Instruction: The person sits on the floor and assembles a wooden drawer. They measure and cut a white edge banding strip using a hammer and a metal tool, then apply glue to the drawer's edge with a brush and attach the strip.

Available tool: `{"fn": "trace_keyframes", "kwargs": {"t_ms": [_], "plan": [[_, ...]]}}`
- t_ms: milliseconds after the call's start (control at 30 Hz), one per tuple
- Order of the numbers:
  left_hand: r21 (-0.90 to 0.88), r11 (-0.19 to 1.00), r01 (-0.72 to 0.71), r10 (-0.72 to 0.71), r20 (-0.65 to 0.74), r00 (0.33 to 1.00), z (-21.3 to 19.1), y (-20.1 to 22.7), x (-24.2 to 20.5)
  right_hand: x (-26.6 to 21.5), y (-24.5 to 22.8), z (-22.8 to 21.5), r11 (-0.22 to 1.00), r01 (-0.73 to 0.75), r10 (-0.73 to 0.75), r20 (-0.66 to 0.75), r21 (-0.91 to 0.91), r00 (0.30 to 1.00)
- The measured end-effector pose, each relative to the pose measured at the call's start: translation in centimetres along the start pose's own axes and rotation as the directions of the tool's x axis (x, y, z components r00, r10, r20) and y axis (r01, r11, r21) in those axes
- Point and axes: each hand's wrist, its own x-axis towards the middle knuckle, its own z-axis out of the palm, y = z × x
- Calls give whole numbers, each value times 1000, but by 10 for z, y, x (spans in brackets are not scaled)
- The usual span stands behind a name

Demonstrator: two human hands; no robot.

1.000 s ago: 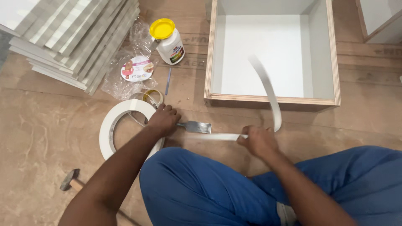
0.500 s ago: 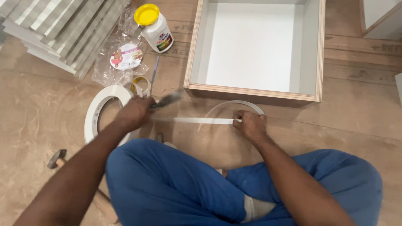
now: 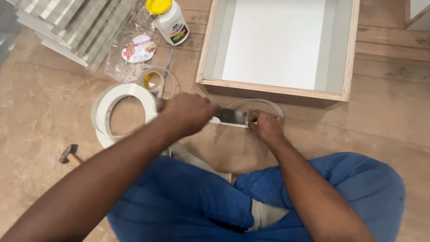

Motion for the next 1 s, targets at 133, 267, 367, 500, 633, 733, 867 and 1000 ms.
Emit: {"fn": "trace_keyframes", "kwargs": {"t_ms": [133, 267, 367, 500, 633, 733, 867, 1000], "plan": [[67, 997, -43, 35, 113, 993, 25, 12, 35, -4, 1, 1, 999, 37, -35, -38, 38, 999], [77, 996, -54, 44, 123, 991, 40, 12, 53, -3, -2, -2, 998, 33, -32, -19, 55, 999], [94, 995, -40, 28, 122, 992, 46, 14, 58, -4, -6, -4, 998, 51, -49, -31, 42, 998], [101, 994, -31, 22, 92, 996, 52, 19, 58, -5, -7, -4, 998, 41, -40, -21, 54, 999], [58, 998, 6, -11, 85, 996, 51, 30, 61, -7, -9, -7, 998, 26, -25, -15, 54, 1000], [84, 996, -25, 18, 81, 997, 51, 45, 67, -7, -11, -8, 1000, 24, -24, 2, -3, 1000], [99, 992, -76, 70, 63, 996, 50, 66, 88, -10, -6, -11, 993, 99, -103, -81, -57, 991], [115, 989, -94, 91, 32, 995, 48, 90, 107, -21, -24, -39, 866, 377, -343, -159, 328, 926]]}}
